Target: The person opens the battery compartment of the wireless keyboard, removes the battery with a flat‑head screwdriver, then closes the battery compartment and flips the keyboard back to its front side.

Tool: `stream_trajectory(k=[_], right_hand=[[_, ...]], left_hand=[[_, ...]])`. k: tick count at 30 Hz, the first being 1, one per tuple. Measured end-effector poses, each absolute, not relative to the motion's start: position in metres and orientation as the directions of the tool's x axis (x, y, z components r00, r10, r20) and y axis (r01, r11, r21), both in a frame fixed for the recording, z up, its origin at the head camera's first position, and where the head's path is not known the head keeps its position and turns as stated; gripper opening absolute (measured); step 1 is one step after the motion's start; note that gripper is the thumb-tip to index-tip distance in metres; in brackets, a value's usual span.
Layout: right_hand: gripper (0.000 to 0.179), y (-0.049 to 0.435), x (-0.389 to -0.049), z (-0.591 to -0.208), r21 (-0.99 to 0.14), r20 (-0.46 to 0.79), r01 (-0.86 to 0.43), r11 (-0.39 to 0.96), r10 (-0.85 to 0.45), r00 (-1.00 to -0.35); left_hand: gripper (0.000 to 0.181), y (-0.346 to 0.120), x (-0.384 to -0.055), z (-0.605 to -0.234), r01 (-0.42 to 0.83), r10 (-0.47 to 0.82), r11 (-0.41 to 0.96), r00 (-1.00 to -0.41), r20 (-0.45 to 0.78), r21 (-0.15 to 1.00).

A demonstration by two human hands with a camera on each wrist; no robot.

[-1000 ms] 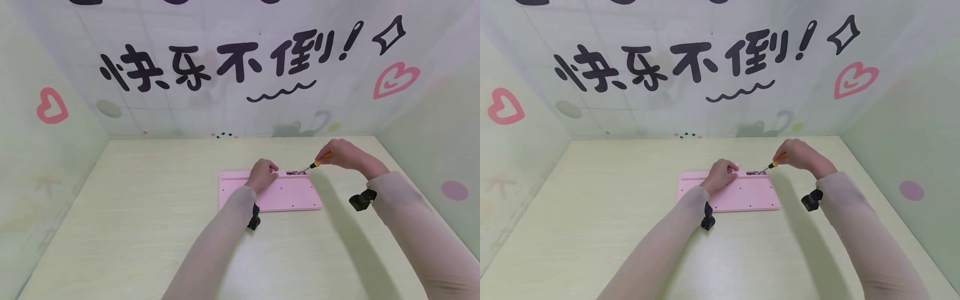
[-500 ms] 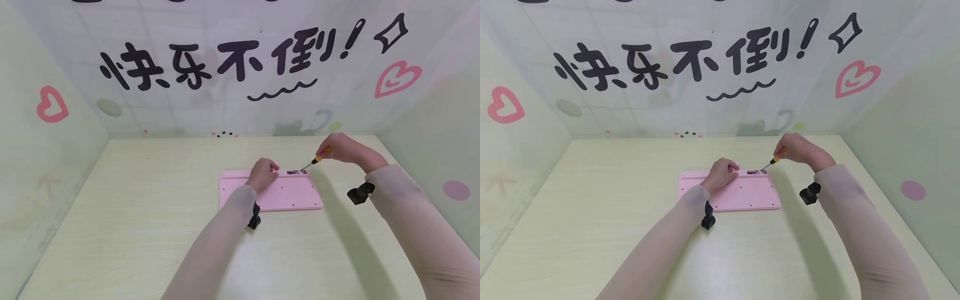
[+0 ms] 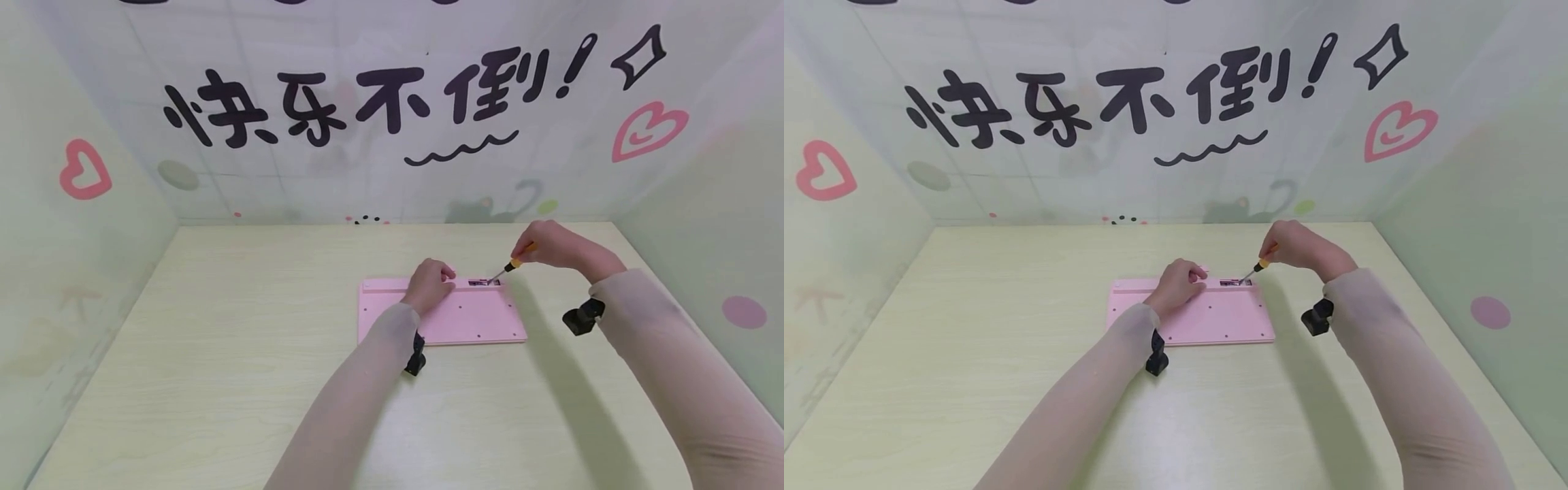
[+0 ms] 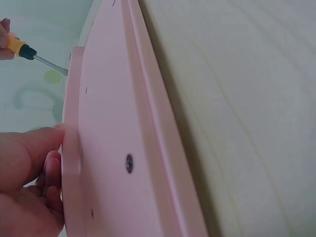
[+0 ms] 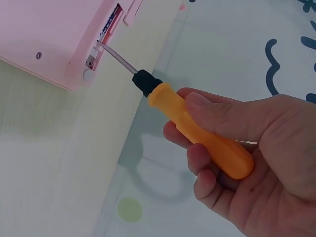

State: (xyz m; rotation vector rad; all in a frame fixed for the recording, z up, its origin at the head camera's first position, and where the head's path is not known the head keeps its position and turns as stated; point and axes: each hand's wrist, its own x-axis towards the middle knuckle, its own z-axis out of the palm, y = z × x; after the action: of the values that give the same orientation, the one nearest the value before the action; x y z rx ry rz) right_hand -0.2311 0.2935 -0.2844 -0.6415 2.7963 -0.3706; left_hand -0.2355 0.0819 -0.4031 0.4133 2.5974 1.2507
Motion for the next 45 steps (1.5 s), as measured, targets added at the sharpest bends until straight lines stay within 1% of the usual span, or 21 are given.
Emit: stream_trajectory(k=[5, 7, 15, 21, 24, 32, 41, 45], right_hand=[[0.008, 0.2896, -0.2347, -0.282, -0.268, -0.17, -0.429, 0.863, -0.48, -0.86], [0.008, 0.2881, -0.2355, -0.2811, -0.272, -0.159, -0.442, 0.855, -0.493, -0.855], [0.009, 0.2874, -0.2357, -0.2831, -0.267, -0.185, -0.405, 0.874, -0.459, -0.869], [0.009, 0.2884, -0.2349, -0.2829, -0.283, -0.195, -0.395, 0.874, -0.455, -0.869], [0.009, 0.2888, -0.2349, -0.2828, -0.266, -0.207, -0.381, 0.886, -0.439, -0.875], [0.011, 0.292, -0.2354, -0.2845, -0.308, -0.177, -0.378, 0.873, -0.443, -0.879], [0.011, 0.2926, -0.2345, -0.2857, -0.304, -0.2, -0.362, 0.881, -0.431, -0.88], [0.01, 0.2924, -0.236, -0.2866, -0.285, -0.199, -0.37, 0.884, -0.432, -0.88]], left_hand=[[0.014, 0.0818, -0.235, -0.4024, 0.156, 0.344, 0.603, -0.936, -0.079, 0.782], [0.014, 0.082, -0.2354, -0.4028, 0.158, 0.343, 0.605, -0.936, -0.076, 0.78], [0.013, 0.0825, -0.2356, -0.4027, 0.142, 0.344, 0.6, -0.934, -0.093, 0.787], [0.011, 0.0814, -0.2343, -0.4, 0.147, 0.343, 0.601, -0.935, -0.087, 0.786], [0.013, 0.0816, -0.2353, -0.402, 0.145, 0.344, 0.604, -0.934, -0.092, 0.784], [0.015, 0.0821, -0.2361, -0.403, 0.162, 0.348, 0.613, -0.934, -0.08, 0.774], [0.015, 0.0825, -0.2369, -0.4047, 0.158, 0.347, 0.61, -0.934, -0.083, 0.776], [0.014, 0.0825, -0.2368, -0.4048, 0.148, 0.34, 0.608, -0.937, -0.087, 0.78]])
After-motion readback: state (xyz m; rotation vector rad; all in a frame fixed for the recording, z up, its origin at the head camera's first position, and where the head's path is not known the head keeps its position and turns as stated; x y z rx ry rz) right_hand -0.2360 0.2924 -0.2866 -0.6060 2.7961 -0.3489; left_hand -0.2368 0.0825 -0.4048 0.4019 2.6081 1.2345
